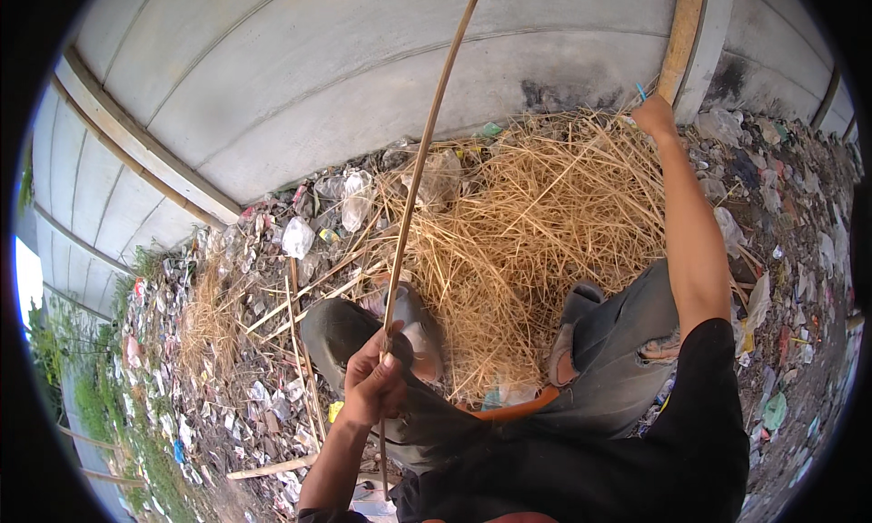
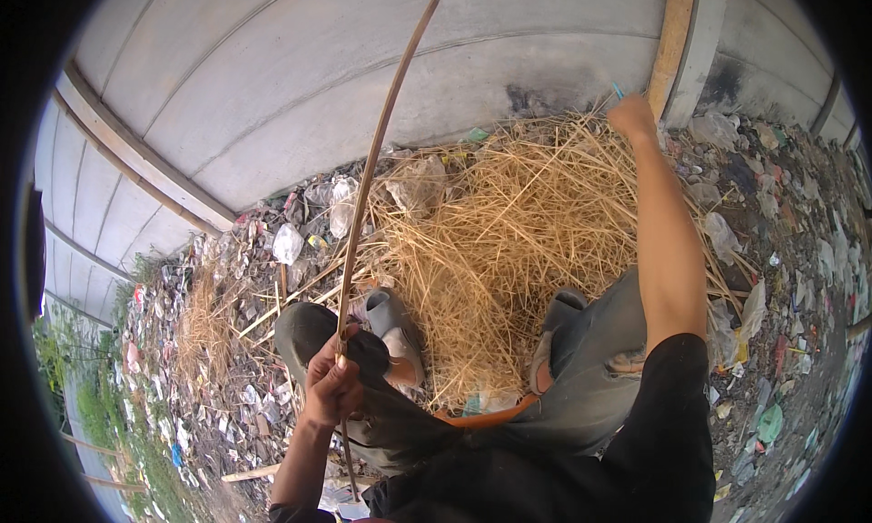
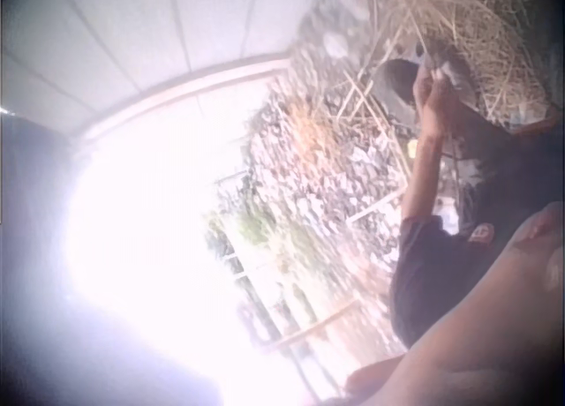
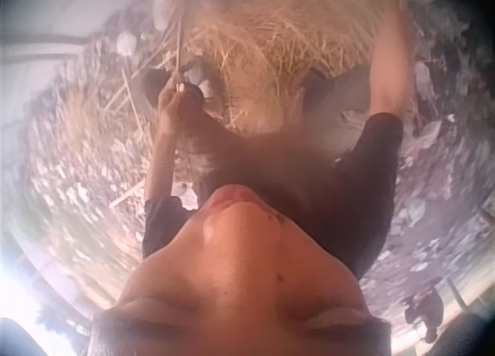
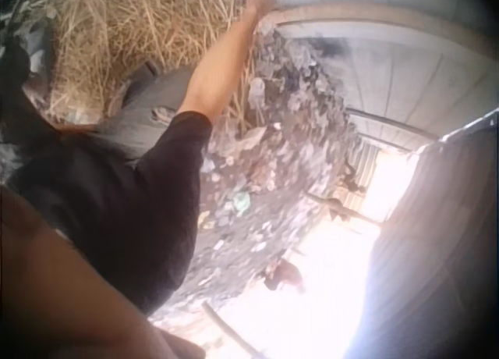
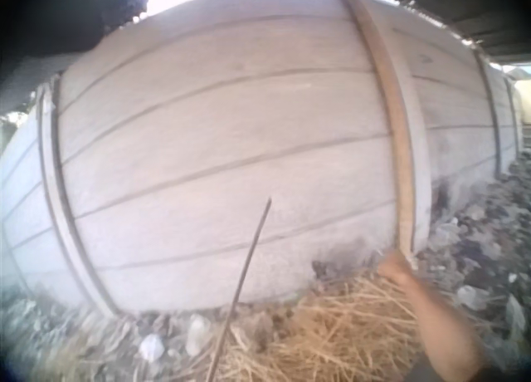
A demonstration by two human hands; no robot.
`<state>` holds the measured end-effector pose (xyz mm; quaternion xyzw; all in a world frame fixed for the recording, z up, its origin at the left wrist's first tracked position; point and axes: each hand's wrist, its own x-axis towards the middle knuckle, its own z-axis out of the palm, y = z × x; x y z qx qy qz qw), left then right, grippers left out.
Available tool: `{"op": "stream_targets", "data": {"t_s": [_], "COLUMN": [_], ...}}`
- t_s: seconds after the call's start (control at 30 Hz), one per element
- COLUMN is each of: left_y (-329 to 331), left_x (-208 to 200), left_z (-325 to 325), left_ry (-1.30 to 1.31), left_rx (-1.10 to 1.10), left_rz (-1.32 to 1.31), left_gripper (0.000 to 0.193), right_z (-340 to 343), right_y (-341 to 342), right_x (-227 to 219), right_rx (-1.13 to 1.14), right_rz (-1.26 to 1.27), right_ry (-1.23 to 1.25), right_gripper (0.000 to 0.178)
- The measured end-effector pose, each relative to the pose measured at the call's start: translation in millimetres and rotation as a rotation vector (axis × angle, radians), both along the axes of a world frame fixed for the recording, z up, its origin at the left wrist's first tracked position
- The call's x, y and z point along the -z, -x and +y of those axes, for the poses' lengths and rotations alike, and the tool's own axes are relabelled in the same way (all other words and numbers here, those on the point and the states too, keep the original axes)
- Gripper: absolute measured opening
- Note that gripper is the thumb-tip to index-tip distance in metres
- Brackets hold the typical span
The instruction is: The person sits on a pile of straw and debris while using a utility knife to shave and smooth a long, thin bamboo stick. They repeatedly scrape the blade along the length of the stick to remove the outer layer, holding the stick with their left hand and the knife with their right.
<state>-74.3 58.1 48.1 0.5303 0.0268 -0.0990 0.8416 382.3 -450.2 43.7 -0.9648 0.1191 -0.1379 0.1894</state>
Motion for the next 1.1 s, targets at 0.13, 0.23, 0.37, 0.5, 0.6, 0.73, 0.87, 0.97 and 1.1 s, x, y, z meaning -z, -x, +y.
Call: {"op": "stream_targets", "data": {"t_s": [0.13, 0.23, 0.37, 0.5, 0.6, 0.73, 0.87, 0.97, 1.1], "left_y": [-75.5, -122.4, -145.8, -133.1, -134.9, -134.4, -132.4, -119.4, -90.8], "left_x": [-19.1, -40.7, -18.6, -2.1, 7.7, 24.0, 29.4, 28.1, 23.3], "left_z": [-23.3, -43.4, -58.6, -57.3, -55.7, -50.9, -52.6, -57.7, -73.0], "left_ry": [0.011, 0.085, 0.077, 0.059, 0.023, -0.094, -0.504, -0.483, -0.579], "left_rx": [-0.126, -0.085, -0.122, -0.144, -0.160, -0.179, -0.239, -0.209, -0.122], "left_rz": [-0.024, -0.044, -0.058, -0.026, 0.017, -0.019, -0.098, -0.013, -0.061], "left_gripper": [0.042, 0.039, 0.038, 0.032, 0.026, 0.024, 0.038, 0.043, 0.050], "right_z": [112.1, 169.1, 249.6, 294.1, 302.2, 312.0, 317.5, 314.3, 276.7], "right_y": [42.0, 76.9, 153.6, 203.2, 220.0, 219.1, 207.0, 182.8, 128.9], "right_x": [-49.3, -68.1, -79.6, -29.9, -9.4, -6.1, 6.5, 8.6, 0.4], "right_rx": [-0.184, -0.391, -0.664, -0.954, -0.994, -0.933, -0.957, -0.832, -0.641], "right_rz": [0.007, -0.046, 0.124, 0.081, 0.020, 0.066, 0.005, 0.102, 0.018], "right_ry": [0.010, -0.053, -0.057, 0.048, 0.084, 0.130, 0.233, 0.183, 0.153], "right_gripper": [0.025, 0.021, 0.014, 0.012, 0.014, 0.018, 0.020, 0.024, 0.024]}}
